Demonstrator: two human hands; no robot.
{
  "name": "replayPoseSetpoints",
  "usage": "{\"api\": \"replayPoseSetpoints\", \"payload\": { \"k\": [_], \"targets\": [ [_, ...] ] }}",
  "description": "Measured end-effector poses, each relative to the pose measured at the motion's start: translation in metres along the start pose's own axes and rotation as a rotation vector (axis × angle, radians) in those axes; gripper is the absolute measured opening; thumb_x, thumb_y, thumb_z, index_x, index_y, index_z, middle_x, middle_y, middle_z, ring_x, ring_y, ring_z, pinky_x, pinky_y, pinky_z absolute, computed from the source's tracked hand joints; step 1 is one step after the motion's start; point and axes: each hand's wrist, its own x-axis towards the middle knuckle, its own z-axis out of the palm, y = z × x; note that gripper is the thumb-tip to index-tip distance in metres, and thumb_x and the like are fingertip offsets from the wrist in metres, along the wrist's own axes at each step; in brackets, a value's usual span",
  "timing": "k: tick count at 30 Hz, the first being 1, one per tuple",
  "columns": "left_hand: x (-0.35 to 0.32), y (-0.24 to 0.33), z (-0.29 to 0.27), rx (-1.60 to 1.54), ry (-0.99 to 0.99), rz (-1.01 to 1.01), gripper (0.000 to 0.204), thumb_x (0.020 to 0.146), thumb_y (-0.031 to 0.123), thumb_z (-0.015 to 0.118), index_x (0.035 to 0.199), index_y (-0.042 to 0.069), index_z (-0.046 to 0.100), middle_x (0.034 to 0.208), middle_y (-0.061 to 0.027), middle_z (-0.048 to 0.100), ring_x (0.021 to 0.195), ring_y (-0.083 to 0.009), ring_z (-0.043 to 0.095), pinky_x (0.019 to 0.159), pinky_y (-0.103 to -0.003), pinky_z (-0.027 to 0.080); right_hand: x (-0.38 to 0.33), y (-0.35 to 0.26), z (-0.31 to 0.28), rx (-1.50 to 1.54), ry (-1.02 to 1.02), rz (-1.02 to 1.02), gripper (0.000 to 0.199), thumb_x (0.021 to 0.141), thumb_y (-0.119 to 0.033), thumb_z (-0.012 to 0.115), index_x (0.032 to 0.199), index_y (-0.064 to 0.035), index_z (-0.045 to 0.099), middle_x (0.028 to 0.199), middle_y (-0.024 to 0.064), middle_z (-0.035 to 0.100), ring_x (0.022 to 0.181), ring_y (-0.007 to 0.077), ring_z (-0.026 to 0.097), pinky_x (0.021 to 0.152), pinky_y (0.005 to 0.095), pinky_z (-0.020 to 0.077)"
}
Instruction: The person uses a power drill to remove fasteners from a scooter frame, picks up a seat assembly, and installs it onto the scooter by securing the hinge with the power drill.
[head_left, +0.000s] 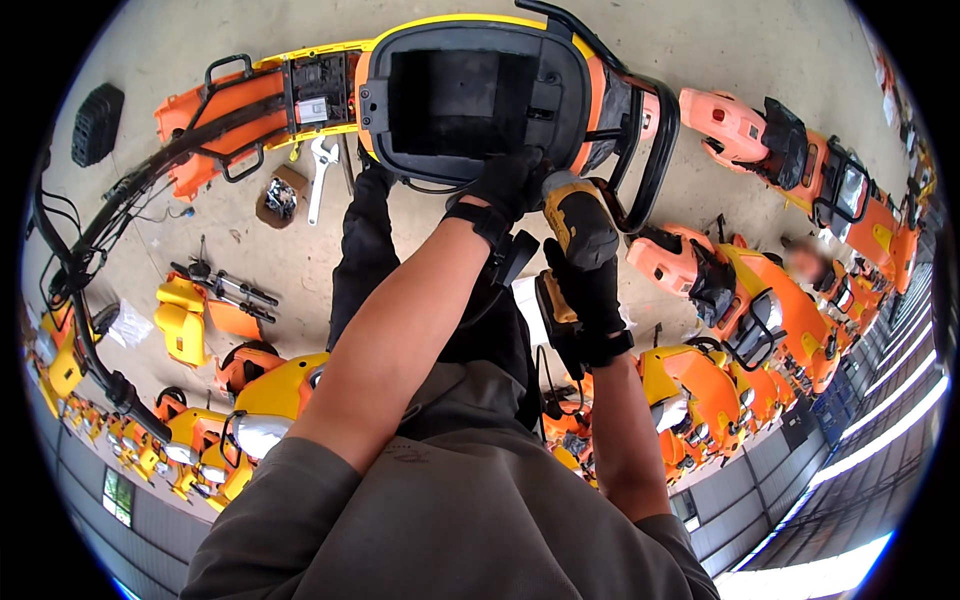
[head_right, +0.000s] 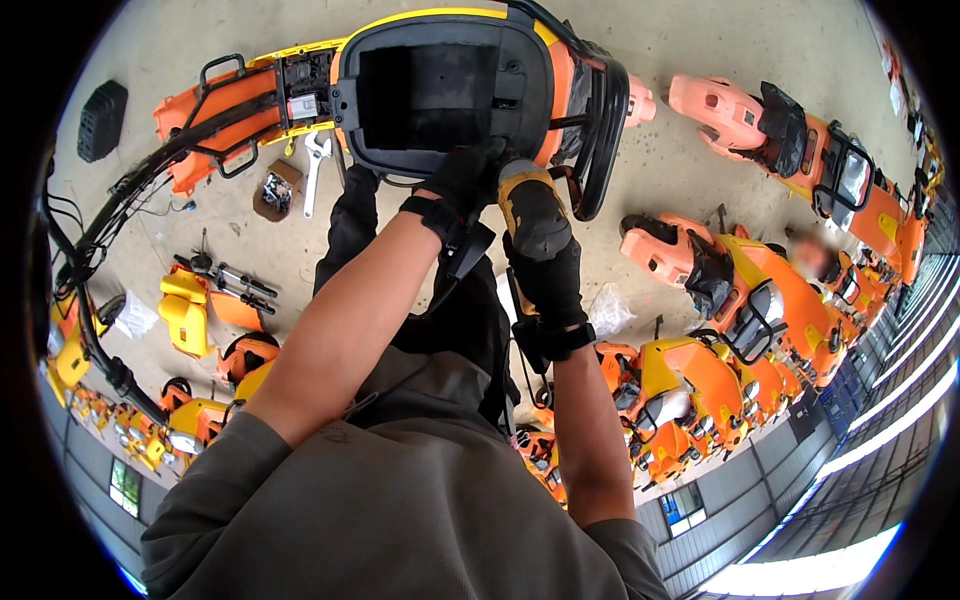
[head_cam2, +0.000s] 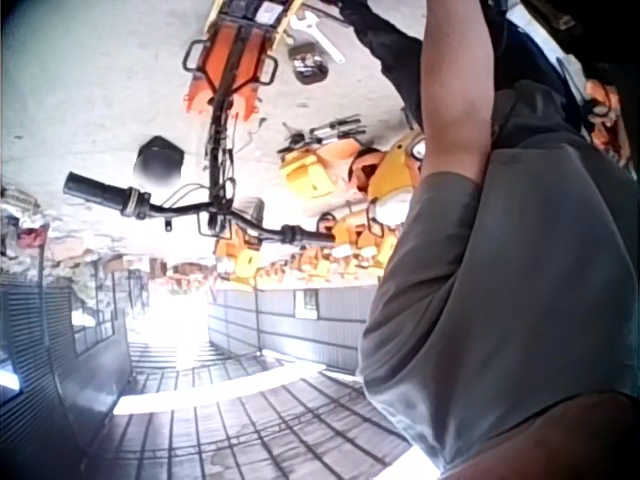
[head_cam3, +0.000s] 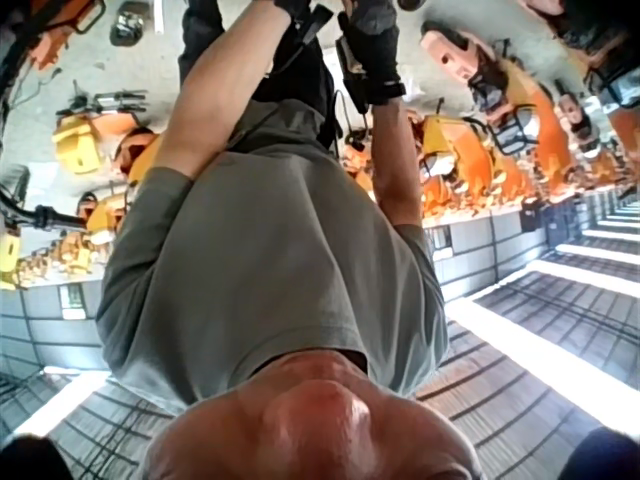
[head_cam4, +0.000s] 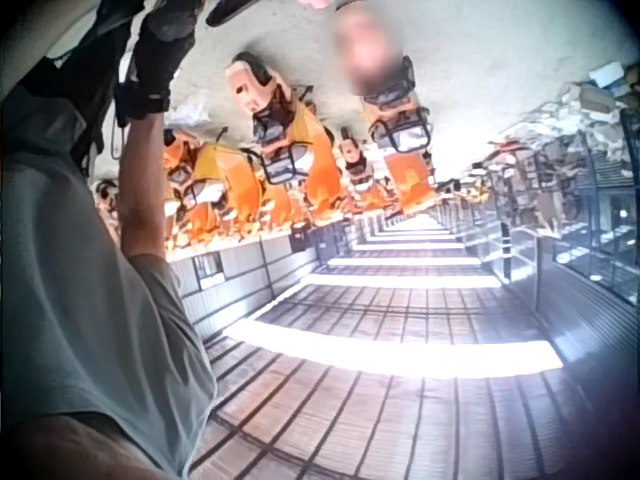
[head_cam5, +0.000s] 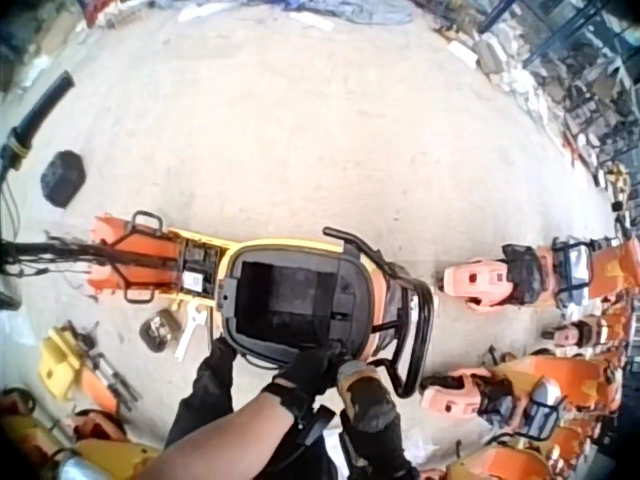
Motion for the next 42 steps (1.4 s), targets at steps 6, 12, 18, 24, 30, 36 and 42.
{"api": "replayPoseSetpoints", "payload": {
  "k": [6, 12, 18, 24, 30, 36, 42],
  "targets": [
    [0.009, -0.004, -0.021, 0.081, -0.140, 0.070, 0.019, 0.092, 0.017, 0.057, 0.098, 0.003, 0.067, 0.086, -0.0059, 0.068, 0.078, -0.0182, 0.067, 0.066, -0.032, 0.054, 0.006, -0.003, 0.000, 0.206, -0.113, 0.299, 0.038, 0.082, -0.023, 0.071, 0.111, -0.0006, 0.061, 0.099, 0.0181, 0.068, 0.092, 0.0357, 0.066, 0.078, 0.0420, 0.0521],
    [0.002, 0.003, -0.039, 1.731, -0.277, 0.868, 0.020, 0.089, 0.014, 0.058, 0.103, 0.003, 0.068, 0.079, -0.0076, 0.068, 0.074, -0.0197, 0.068, 0.064, -0.033, 0.054, 0.018, -0.013, -0.005, 0.524, -0.189, 0.725, 0.025, 0.085, -0.009, 0.071, 0.105, -0.0024, 0.058, 0.069, 0.0011, 0.058, 0.055, 0.0100, 0.056, 0.050, 0.0237, 0.0443],
    [-0.057, -0.028, -0.045, 1.608, -0.610, 0.855, 0.017, 0.084, 0.007, 0.058, 0.095, 0.000, 0.069, 0.092, -0.0164, 0.069, 0.089, -0.0281, 0.067, 0.079, -0.037, 0.054, 0.026, -0.037, -0.011, 0.628, -0.167, 0.734, 0.021, 0.086, -0.011, 0.069, 0.103, -0.0017, 0.061, 0.069, 0.0015, 0.058, 0.056, 0.0094, 0.055, 0.050, 0.0243, 0.0431],
    [-0.090, -0.014, -0.038, 1.477, -0.647, 0.255, 0.028, 0.089, 0.021, 0.057, 0.106, 0.003, 0.069, 0.099, -0.0188, 0.069, 0.096, -0.0341, 0.065, 0.087, -0.041, 0.051, 0.024, -0.048, -0.001, 0.644, -0.104, 0.800, 0.023, 0.086, -0.012, 0.067, 0.107, -0.0033, 0.061, 0.075, 0.0016, 0.059, 0.057, 0.0105, 0.056, 0.049, 0.0239, 0.0425],
    [-0.089, -0.009, -0.049, 1.477, -0.707, 0.165, 0.032, 0.087, 0.027, 0.058, 0.105, 0.002, 0.069, 0.099, -0.0201, 0.069, 0.096, -0.0355, 0.065, 0.087, -0.042, 0.050, 0.021, -0.060, 0.013, 0.693, -0.067, 0.921, 0.017, 0.086, -0.008, 0.066, 0.102, -0.0041, 0.060, 0.076, 0.0031, 0.058, 0.059, 0.0142, 0.058, 0.051, 0.0260, 0.0459],
    [-0.082, -0.013, -0.058, 1.469, -0.750, 0.312, 0.030, 0.086, 0.026, 0.058, 0.097, 0.001, 0.070, 0.092, -0.0207, 0.069, 0.089, -0.0367, 0.066, 0.082, -0.044, 0.051, 0.020, -0.063, 0.018, 0.645, -0.051, 0.916, 0.014, 0.085, -0.017, 0.069, 0.092, -0.0071, 0.062, 0.068, 0.0011, 0.057, 0.049, 0.0112, 0.053, 0.041, 0.0249, 0.0408],
    [-0.080, -0.015, -0.053, 1.454, -0.713, 0.297, 0.028, 0.084, 0.024, 0.059, 0.094, 0.000, 0.069, 0.088, -0.0205, 0.069, 0.085, -0.0362, 0.066, 0.079, -0.043, 0.051, 0.029, -0.062, 0.013, 0.590, -0.121, 0.905, 0.014, 0.087, -0.012, 0.066, 0.097, -0.0047, 0.059, 0.067, 0.0029, 0.057, 0.052, 0.0136, 0.056, 0.045, 0.0251, 0.0421]
  ]
}}
